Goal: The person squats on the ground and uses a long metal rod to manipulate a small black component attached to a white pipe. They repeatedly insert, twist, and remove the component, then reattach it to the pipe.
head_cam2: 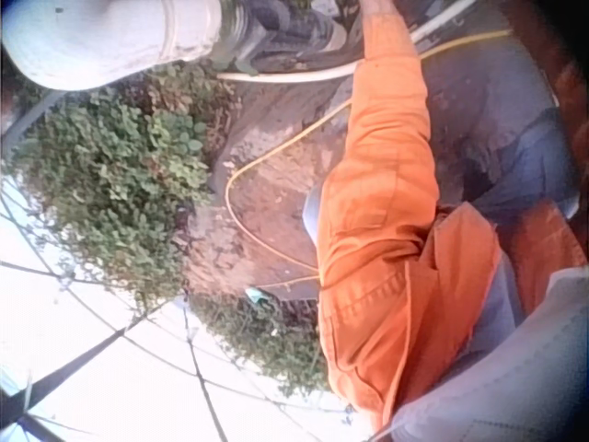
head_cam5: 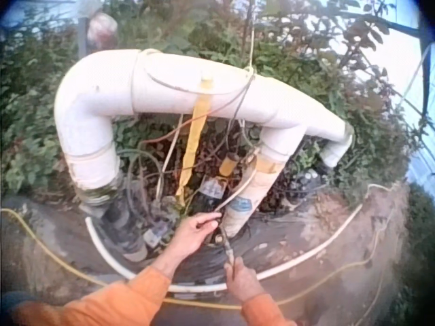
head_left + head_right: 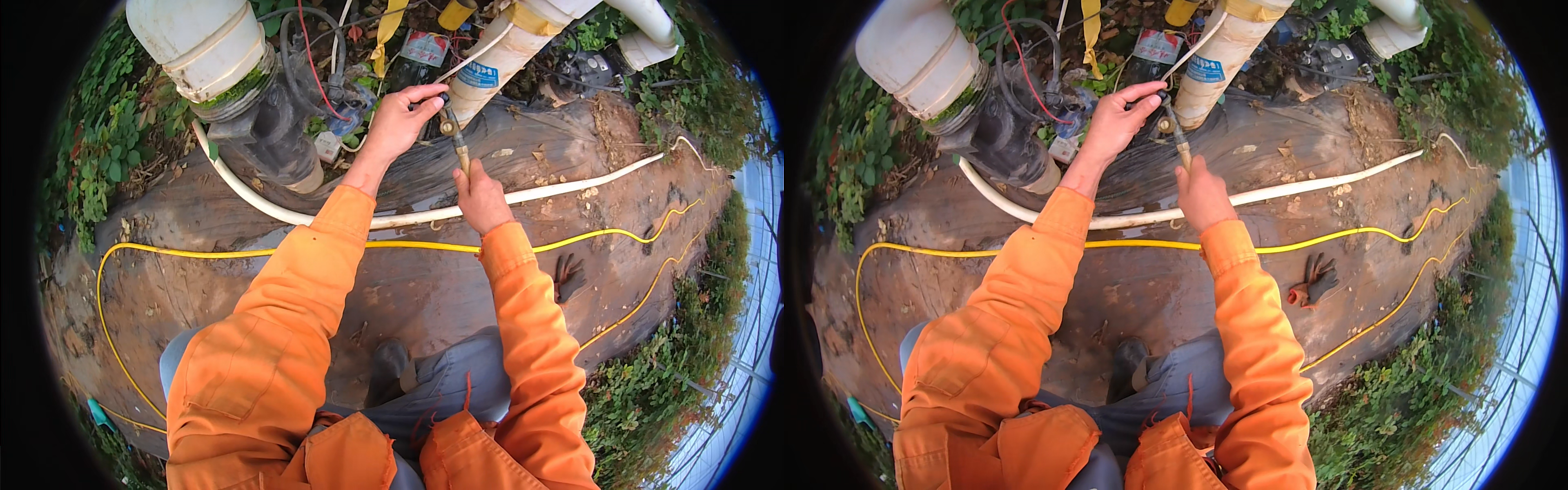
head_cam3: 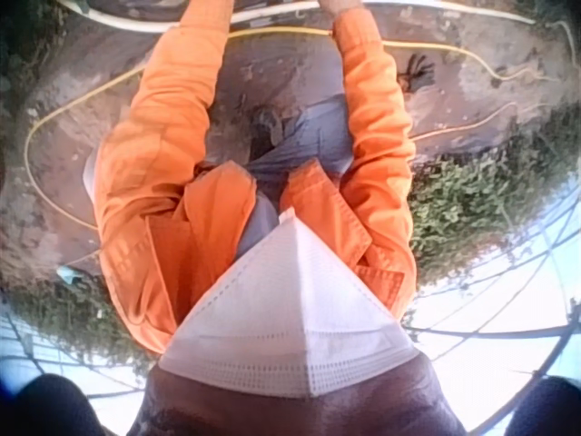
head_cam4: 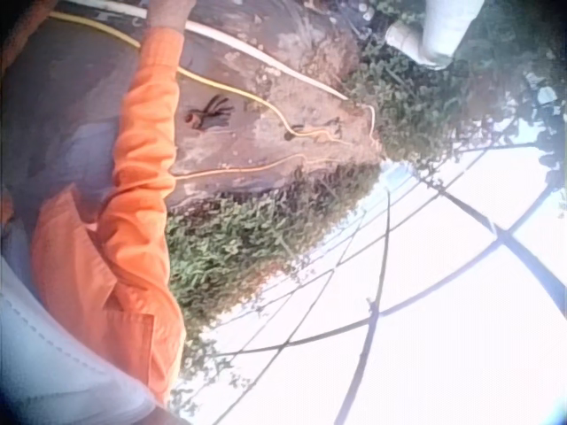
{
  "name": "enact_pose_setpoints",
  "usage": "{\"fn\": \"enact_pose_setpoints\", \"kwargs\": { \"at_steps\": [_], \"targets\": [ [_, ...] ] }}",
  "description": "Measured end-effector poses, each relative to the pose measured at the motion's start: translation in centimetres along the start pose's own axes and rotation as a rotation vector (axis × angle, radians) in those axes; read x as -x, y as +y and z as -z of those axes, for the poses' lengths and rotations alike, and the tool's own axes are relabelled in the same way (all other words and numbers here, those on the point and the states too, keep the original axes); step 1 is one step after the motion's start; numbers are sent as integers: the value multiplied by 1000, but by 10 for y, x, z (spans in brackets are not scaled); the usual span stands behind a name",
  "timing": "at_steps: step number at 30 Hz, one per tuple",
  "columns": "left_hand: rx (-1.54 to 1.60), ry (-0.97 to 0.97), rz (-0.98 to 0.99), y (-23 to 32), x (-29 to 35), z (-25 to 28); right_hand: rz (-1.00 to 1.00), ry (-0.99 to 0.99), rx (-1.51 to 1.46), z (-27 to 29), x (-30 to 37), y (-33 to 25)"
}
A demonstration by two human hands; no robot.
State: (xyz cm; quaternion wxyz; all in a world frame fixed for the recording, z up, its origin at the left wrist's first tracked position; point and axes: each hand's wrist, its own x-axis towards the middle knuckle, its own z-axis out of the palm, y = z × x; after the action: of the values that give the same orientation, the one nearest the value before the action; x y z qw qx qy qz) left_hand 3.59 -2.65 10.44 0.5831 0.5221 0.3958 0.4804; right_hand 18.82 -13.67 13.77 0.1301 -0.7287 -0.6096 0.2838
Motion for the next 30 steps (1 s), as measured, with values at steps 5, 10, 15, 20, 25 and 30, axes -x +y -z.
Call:
{"fn": "enact_pose_setpoints", "kwargs": {
  "at_steps": [5, 10, 15, 20, 25, 30],
  "targets": [
    [-314, -5, -178, -8, 0, 15, 25, 24, 33, -12, -2, -1],
    [-511, -14, -232, 11, 4, 13, 37, 54, 38, -15, 1, 0],
    [-580, 3, -312, 15, 6, 12, 20, 58, 69, -18, 2, -2],
    [-741, -47, -395, 19, 2, 12, 11, 69, 84, -17, 3, -3],
    [-799, -112, -448, 21, 2, 15, 2, 83, 68, -18, 5, -3],
    [-615, -15, -374, 18, 5, 18, -3, 67, 56, -16, 6, -9]
  ]
}}
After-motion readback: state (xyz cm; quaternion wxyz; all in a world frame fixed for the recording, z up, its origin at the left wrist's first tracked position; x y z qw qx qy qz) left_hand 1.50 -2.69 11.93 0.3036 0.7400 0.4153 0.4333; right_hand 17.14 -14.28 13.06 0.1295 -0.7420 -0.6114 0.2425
